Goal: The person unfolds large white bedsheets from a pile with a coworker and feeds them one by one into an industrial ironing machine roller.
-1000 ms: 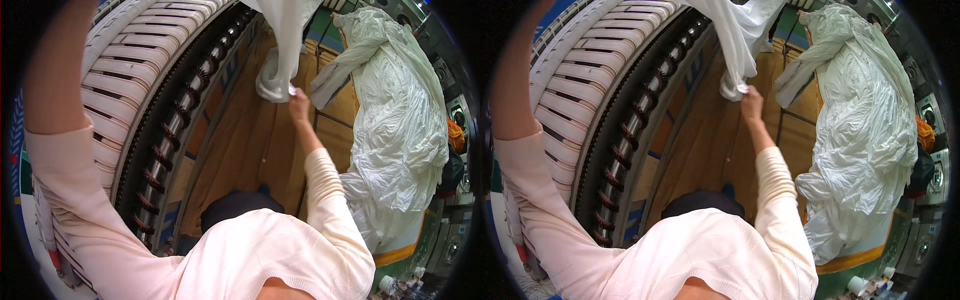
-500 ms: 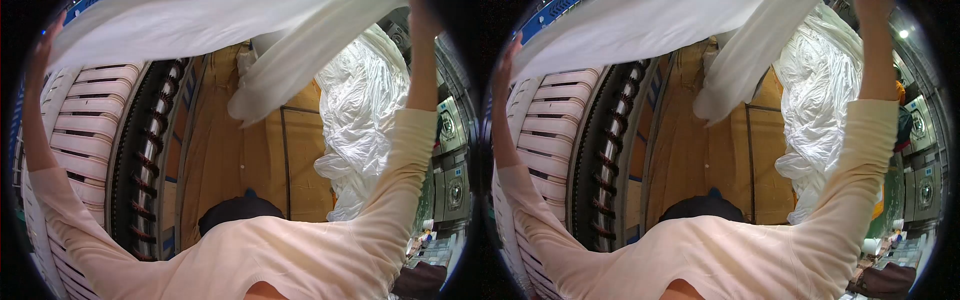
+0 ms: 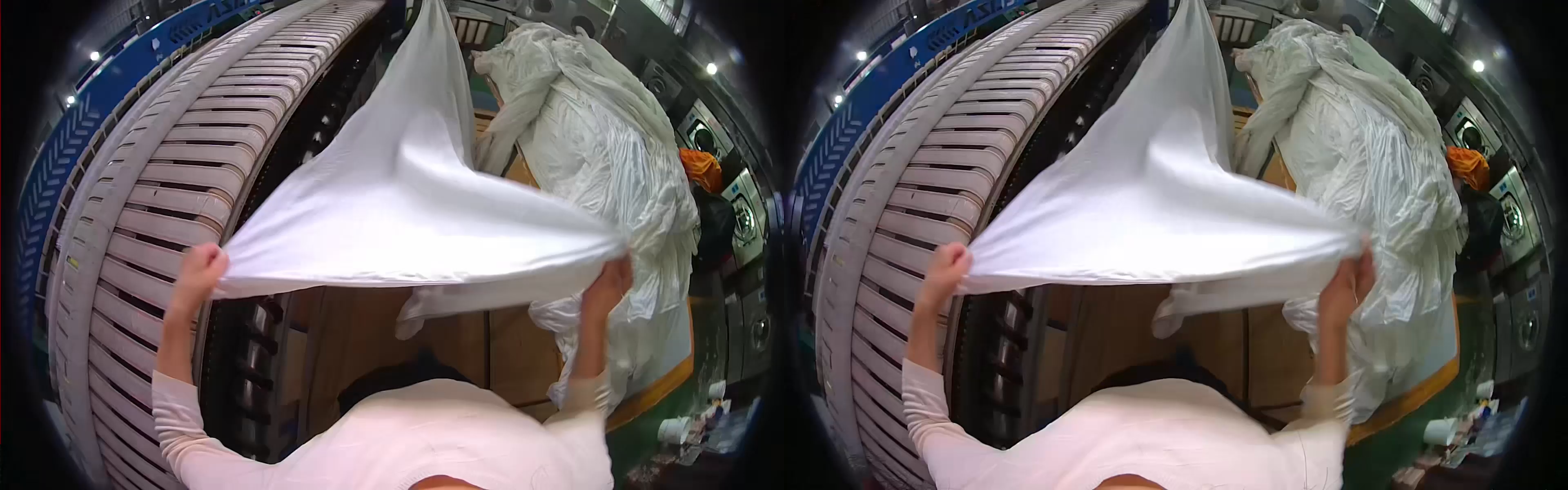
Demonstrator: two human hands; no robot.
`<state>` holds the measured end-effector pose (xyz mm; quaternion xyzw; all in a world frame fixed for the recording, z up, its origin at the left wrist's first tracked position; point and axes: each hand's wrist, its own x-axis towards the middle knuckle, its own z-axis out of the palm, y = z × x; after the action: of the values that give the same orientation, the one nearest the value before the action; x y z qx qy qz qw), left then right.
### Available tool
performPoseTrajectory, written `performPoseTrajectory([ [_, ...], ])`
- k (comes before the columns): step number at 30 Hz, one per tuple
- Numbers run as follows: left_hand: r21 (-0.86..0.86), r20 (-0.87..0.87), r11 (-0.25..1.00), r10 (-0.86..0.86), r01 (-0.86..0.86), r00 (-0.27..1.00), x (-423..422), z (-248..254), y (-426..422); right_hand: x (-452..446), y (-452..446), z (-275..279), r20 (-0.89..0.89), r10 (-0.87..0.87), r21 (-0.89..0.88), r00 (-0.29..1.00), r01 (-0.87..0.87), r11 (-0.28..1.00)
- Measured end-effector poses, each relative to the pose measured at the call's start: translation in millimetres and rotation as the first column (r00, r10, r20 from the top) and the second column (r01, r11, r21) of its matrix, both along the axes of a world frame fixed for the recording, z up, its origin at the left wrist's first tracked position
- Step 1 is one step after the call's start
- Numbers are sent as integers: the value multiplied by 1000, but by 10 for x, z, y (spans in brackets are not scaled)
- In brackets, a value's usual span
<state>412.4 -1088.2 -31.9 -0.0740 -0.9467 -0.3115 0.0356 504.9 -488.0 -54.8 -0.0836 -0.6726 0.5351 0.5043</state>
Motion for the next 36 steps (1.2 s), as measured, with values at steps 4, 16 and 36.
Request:
performPoseTrajectory([
  [4, 114, -153, 992, 67, -49, 986, -46, 537, 79, 349, -124, -1375, 352, 199, -604, 915, 60, 795],
  [16, -403, -709, 632, 241, -662, 662, 506, 1027, -1164, 369, -1941, -2418, 797, 584, 11, 153, -971, 239],
  [36, -663, -596, 554, 17, -504, 803, 503, -18, -1723, 149, -3687, -2493, 863, 468, 273, 188, -954, -121],
])
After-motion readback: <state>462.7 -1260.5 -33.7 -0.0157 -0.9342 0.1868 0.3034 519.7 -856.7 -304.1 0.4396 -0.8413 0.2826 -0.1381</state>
